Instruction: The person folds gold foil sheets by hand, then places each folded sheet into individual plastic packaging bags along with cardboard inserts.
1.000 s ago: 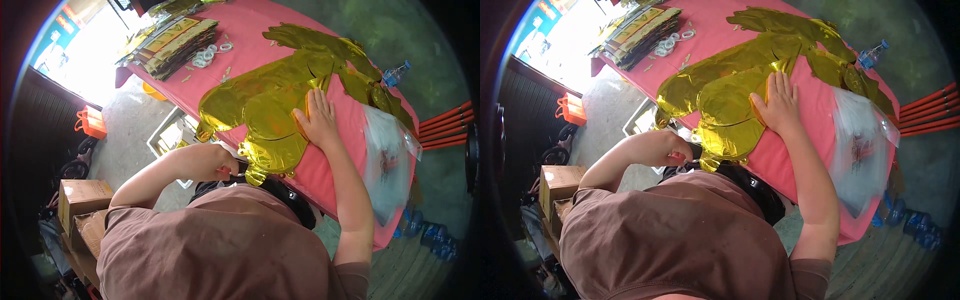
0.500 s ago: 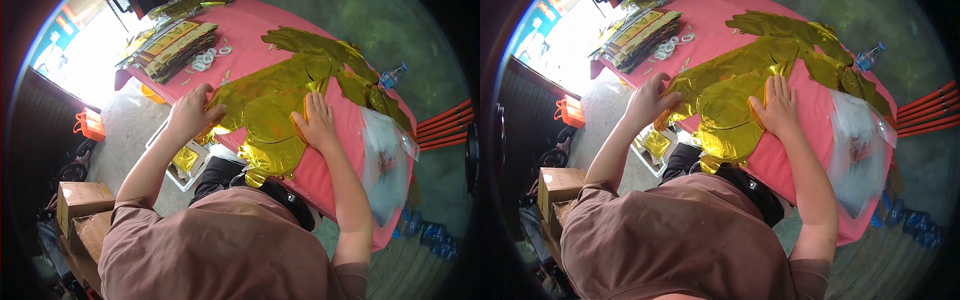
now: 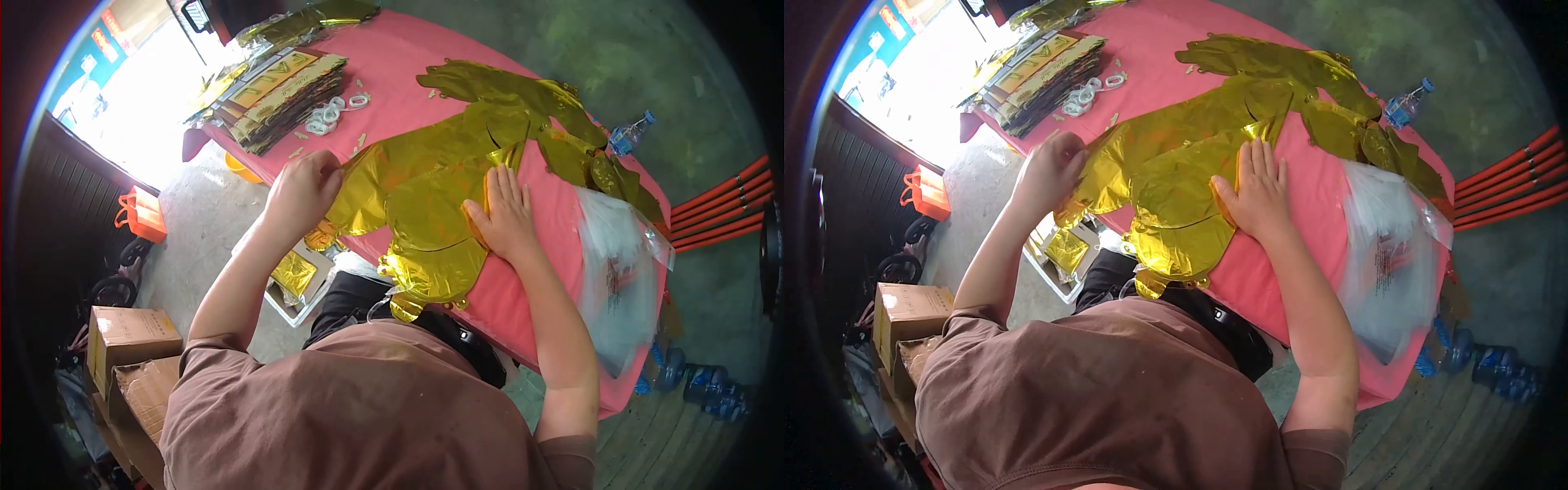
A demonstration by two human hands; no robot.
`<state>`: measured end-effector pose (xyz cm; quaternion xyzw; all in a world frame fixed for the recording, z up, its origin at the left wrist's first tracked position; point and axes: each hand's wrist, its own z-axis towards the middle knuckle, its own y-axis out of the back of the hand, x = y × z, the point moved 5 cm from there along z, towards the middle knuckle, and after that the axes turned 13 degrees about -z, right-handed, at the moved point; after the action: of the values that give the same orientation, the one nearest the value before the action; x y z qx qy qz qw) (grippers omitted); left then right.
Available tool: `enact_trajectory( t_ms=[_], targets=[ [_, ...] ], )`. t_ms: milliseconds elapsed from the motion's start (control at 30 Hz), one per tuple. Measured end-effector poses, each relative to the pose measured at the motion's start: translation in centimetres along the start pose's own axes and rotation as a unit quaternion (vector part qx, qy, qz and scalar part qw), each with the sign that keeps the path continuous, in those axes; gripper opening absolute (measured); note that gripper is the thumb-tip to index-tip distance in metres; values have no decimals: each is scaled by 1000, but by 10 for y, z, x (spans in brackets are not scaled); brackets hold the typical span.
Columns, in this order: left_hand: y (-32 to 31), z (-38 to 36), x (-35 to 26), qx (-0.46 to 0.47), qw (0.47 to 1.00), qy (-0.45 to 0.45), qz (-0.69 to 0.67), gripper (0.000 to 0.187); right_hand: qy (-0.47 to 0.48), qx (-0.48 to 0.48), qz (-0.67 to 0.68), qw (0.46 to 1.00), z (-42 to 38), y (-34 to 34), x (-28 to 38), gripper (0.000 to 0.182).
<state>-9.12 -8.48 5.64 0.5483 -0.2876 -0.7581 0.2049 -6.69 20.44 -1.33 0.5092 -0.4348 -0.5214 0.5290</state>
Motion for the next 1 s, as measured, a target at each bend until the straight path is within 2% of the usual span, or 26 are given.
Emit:
enact_trajectory(
  t_ms=[167, 267, 333, 367, 433, 467, 533, 567, 633, 800, 867, 900, 1000],
  targets=[
    [1, -5, -36, -30, 999, -39, -23, 17, -3, 8, 2, 1000, -1, 0, 1, 76],
    [-10, -9, -56, 10, 998, -42, -55, 18, -6, 12, 4, 1000, 0, 2, 0, 75],
    [-28, -12, -66, 88, 991, -50, -81, 18, -8, 22, 2, 1000, -1, 3, 1, 75],
    [-33, -13, -71, 88, 992, -49, -81, 18, -7, 23, 3, 1000, -1, 4, 2, 75],
    [-54, -18, -90, 175, 975, -107, -82, 16, -14, 30, 16, 999, -1, 5, 2, 74],
    [-62, -19, -95, 175, 976, -105, -82, 16, -13, 31, 16, 999, -1, 3, 2, 74],
    [-86, -22, -104, 255, 959, -123, -29, 21, 0, 4, -4, 1000, 0, -1, 0, 76],
    [-96, -21, -106, 254, 959, -122, -29, 21, 1, 3, -4, 1000, 0, -4, -2, 76],
    [-122, -25, -106, 339, 927, -156, 37, 26, 10, -1, -9, 1000, 1, -7, -4, 72],
    [-134, -34, -105, 420, 897, -135, 32, 35, 11, 5, -19, 1000, -2, 2, 2, 64],
    [-122, -27, -105, 439, 873, -121, -175, 37, 11, -1, -16, 1000, -4, 3, 0, 62],
    [-112, -18, -106, 448, 862, -102, -215, 36, 16, -14, -4, 1000, -3, -2, -2, 61],
    [-94, 22, -78, 350, 900, -67, -249, 29, 19, -20, -3, 1000, -1, -3, -2, 61]
  ],
)
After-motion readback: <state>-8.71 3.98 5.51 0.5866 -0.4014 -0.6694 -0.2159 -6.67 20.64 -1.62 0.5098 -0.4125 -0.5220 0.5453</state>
